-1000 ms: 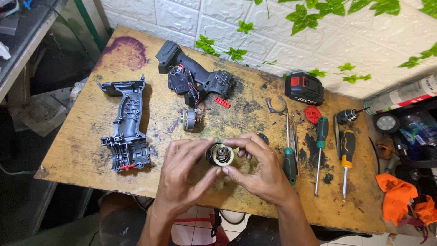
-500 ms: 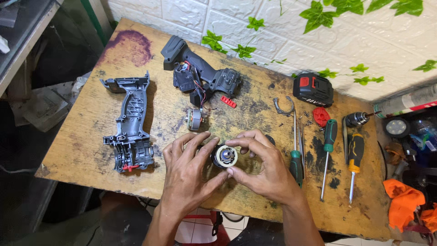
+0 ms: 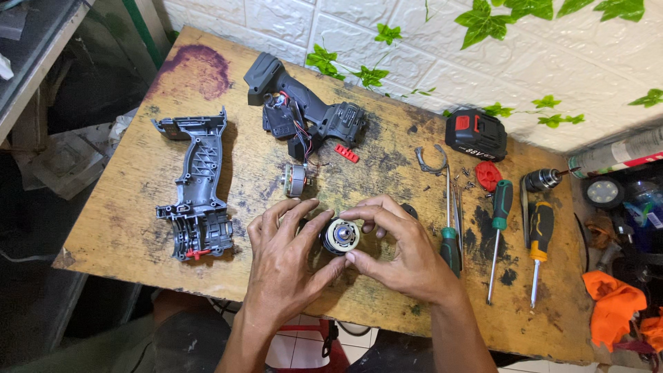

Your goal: The person assembles a cordless drill chuck by hand, placing a washer onto the motor shaft, then screwing the chuck onto the shaft and tightening it. The person repeatedly removes and reattaches the chuck to check fit.

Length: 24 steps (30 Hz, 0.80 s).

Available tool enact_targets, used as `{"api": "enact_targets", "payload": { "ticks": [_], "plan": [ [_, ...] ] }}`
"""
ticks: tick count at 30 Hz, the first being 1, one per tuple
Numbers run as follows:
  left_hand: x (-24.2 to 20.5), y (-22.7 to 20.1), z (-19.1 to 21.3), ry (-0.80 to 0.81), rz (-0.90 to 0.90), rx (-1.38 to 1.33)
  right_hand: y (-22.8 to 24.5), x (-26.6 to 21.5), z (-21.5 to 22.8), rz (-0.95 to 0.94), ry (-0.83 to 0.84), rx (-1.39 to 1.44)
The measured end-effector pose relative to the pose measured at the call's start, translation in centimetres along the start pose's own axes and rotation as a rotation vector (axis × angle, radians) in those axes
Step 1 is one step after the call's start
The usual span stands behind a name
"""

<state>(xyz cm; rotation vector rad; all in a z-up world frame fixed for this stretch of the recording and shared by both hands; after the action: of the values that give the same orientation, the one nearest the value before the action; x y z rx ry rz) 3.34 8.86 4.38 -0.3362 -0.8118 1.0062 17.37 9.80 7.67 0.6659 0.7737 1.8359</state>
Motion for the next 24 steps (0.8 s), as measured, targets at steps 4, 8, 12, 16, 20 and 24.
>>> {"api": "enact_targets", "payload": {
  "ticks": [4,8,12,16,20,24],
  "plan": [
    [0.03,0.03,-0.05,0.014,0.013,-0.01,0.34,0.33,0.14,-0.004,0.038,0.008],
    [0.03,0.06,-0.09,0.014,0.009,-0.012,0.37,0.48,0.1,-0.031,0.079,0.031],
    [0.16,0.01,-0.25,0.021,-0.01,-0.005,0.53,0.61,-0.06,0.019,0.098,0.03],
    [0.18,0.08,-0.36,0.026,0.004,-0.004,0.05,0.77,-0.19,-0.043,0.097,0.019],
    [0.26,0.31,-0.41,0.019,0.017,-0.003,0.57,0.92,-0.37,0.06,0.077,0.056],
    [0.32,-0.14,-0.2,0.024,-0.014,0.0,0.38,0.71,-0.43,0.085,0.061,0.045]
  ]
}}
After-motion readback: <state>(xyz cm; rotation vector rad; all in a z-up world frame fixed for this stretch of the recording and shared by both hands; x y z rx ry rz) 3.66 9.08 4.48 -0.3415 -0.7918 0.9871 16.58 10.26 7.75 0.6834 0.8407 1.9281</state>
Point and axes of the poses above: each hand's wrist, its own x-axis towards the middle knuckle, its own z-axis out of the back of the hand, y = z × x, the point moved 10 cm from there along x, towards the middle knuckle, and after that the axes turned 1 degree about z, right-handed, at the moved point
